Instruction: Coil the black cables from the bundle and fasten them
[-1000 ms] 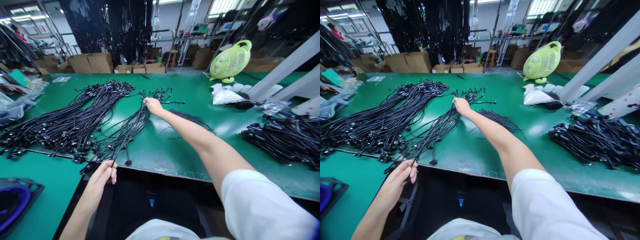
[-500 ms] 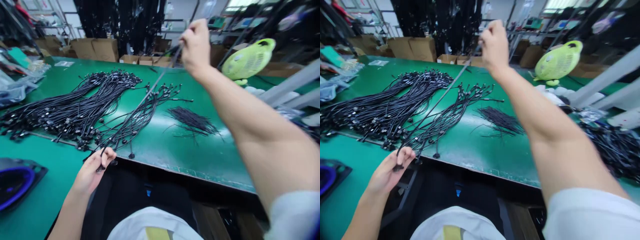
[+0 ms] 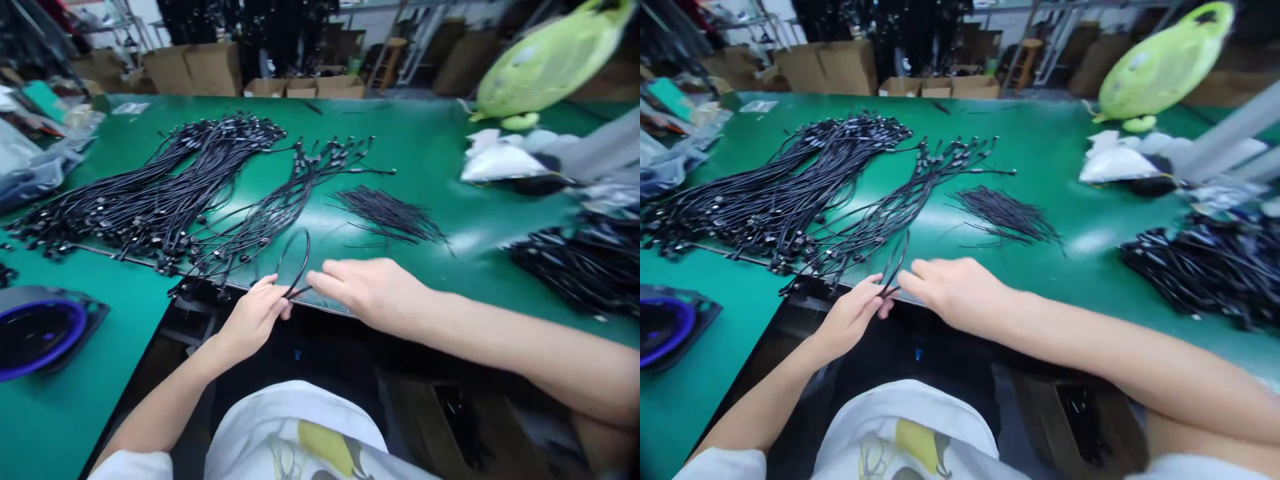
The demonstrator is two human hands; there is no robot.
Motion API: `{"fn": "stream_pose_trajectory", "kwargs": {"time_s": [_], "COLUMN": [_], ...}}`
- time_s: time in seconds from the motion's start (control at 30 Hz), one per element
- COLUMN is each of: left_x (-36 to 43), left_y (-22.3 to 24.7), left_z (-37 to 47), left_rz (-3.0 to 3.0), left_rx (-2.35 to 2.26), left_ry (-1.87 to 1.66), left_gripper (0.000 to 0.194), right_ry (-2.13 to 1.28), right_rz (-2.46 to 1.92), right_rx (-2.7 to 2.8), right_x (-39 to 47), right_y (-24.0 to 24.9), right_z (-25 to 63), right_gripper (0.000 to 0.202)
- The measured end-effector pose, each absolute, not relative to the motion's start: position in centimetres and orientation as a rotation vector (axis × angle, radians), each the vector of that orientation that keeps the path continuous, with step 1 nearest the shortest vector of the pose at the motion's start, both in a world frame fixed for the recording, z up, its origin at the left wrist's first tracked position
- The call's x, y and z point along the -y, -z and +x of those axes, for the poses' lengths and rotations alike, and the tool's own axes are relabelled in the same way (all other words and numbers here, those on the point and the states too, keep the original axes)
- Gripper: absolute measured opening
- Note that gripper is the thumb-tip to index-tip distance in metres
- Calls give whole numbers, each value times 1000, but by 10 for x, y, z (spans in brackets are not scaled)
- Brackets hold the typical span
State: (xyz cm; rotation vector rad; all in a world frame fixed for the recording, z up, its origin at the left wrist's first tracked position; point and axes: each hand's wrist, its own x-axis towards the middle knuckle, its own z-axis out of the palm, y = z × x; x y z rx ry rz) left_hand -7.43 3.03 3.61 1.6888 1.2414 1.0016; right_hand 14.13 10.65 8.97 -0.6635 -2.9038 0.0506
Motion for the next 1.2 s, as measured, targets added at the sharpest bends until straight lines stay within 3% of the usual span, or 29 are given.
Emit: {"fn": "stream_pose_trajectory", "kwargs": {"time_s": [0.13,0.27,0.33,0.43,0.6,0.8,1.03,1.2], "left_x": [-19,-10,-9,-16,-35,-18,-10,-9], "left_y": [-44,-64,-71,-70,-51,-54,-53,-51], "left_z": [-75,-102,-113,-113,-104,-134,-137,-144], "left_rz": [1135,620,505,487,558,282,245,284], "left_rx": [-944,-672,-649,-696,-854,-531,-371,-458], "left_ry": [-938,-1330,-1531,-1624,-1491,-1505,-1528,-1577], "left_gripper": [32,23,28,35,17,27,38,23], "right_ry": [5,-321,-378,-183,62,216,224,319], "right_rz": [-846,-822,-845,-805,-494,-1100,-1120,-1028], "right_rx": [2846,2727,2633,2661,2873,2632,2712,2736], "right_x": [-148,-182,-181,-153,-115,-173,-178,-175], "right_y": [-96,-67,-49,-27,-30,-53,-43,-41], "right_z": [159,194,201,194,180,222,225,225], "right_gripper": [33,33,34,34,36,48,49,47]}}
